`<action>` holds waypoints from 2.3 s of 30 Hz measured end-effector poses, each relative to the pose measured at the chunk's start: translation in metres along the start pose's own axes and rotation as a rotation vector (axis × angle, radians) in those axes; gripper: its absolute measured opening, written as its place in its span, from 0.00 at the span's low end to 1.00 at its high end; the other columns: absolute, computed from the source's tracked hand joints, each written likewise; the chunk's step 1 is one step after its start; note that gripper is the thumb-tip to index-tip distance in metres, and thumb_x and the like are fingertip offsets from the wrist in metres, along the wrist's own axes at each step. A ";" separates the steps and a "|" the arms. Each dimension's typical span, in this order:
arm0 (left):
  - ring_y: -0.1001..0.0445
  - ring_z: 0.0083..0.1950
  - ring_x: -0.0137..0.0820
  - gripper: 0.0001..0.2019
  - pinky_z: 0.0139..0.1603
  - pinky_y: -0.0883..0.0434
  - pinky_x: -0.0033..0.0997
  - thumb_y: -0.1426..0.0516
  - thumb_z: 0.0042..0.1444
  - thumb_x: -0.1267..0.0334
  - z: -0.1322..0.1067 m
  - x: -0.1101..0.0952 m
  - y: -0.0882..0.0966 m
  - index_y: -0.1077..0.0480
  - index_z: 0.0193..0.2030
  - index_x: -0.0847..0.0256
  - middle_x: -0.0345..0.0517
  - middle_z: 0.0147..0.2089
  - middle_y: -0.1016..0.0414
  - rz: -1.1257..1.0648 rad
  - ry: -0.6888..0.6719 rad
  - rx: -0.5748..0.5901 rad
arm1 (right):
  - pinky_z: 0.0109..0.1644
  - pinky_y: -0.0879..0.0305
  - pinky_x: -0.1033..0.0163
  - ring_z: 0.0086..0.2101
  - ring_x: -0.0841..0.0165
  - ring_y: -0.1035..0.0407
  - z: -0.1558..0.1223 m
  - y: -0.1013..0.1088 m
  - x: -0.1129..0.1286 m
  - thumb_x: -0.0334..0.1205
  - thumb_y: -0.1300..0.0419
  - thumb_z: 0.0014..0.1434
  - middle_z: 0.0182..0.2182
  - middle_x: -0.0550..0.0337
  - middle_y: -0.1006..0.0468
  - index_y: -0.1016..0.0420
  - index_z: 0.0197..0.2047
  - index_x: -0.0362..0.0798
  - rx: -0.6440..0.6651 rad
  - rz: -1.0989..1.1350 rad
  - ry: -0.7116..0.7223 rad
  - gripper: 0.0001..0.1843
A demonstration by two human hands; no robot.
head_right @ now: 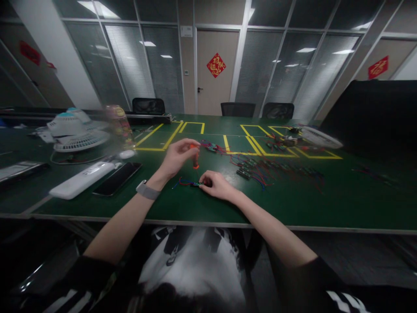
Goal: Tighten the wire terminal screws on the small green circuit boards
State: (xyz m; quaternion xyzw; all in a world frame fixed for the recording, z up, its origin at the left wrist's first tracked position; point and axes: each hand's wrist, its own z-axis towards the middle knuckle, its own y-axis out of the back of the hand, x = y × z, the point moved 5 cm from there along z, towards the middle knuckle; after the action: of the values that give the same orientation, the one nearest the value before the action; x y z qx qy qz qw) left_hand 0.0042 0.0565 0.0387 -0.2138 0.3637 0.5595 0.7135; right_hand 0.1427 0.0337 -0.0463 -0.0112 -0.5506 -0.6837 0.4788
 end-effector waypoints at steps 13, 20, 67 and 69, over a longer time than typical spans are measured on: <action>0.26 0.36 0.27 0.11 0.38 0.28 0.28 0.39 0.55 0.60 -0.005 -0.008 -0.005 0.25 0.44 0.61 0.45 0.40 0.23 0.036 -0.027 -0.011 | 0.29 0.41 0.68 0.25 0.73 0.38 0.002 -0.001 -0.004 0.33 0.38 0.53 0.25 0.64 0.31 0.27 0.35 0.43 0.032 0.016 -0.022 0.05; 0.25 0.48 0.31 0.14 0.51 0.30 0.32 0.47 0.62 0.62 -0.004 -0.008 -0.005 0.27 0.52 0.58 0.49 0.49 0.24 0.028 -0.063 0.046 | 0.29 0.43 0.68 0.24 0.74 0.39 0.001 -0.001 -0.004 0.33 0.39 0.52 0.24 0.65 0.32 0.29 0.34 0.44 0.056 0.033 -0.028 0.05; 0.25 0.48 0.31 0.14 0.53 0.31 0.36 0.45 0.61 0.59 -0.004 0.002 -0.005 0.25 0.51 0.54 0.47 0.49 0.23 -0.224 0.030 0.076 | 0.29 0.44 0.68 0.25 0.73 0.40 0.001 -0.001 -0.003 0.35 0.39 0.54 0.24 0.65 0.34 0.28 0.35 0.44 0.063 -0.006 -0.010 0.05; 0.24 0.43 0.31 0.14 0.49 0.30 0.36 0.41 0.58 0.59 -0.004 0.003 -0.005 0.25 0.50 0.55 0.46 0.44 0.21 -0.224 0.046 0.050 | 0.29 0.44 0.68 0.25 0.73 0.40 0.001 -0.001 -0.002 0.35 0.39 0.54 0.24 0.65 0.34 0.29 0.35 0.45 0.064 -0.008 -0.013 0.04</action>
State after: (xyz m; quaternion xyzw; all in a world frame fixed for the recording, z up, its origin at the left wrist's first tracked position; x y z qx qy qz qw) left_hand 0.0077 0.0540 0.0338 -0.2478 0.3675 0.4621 0.7681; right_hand 0.1425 0.0363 -0.0481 0.0018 -0.5754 -0.6676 0.4724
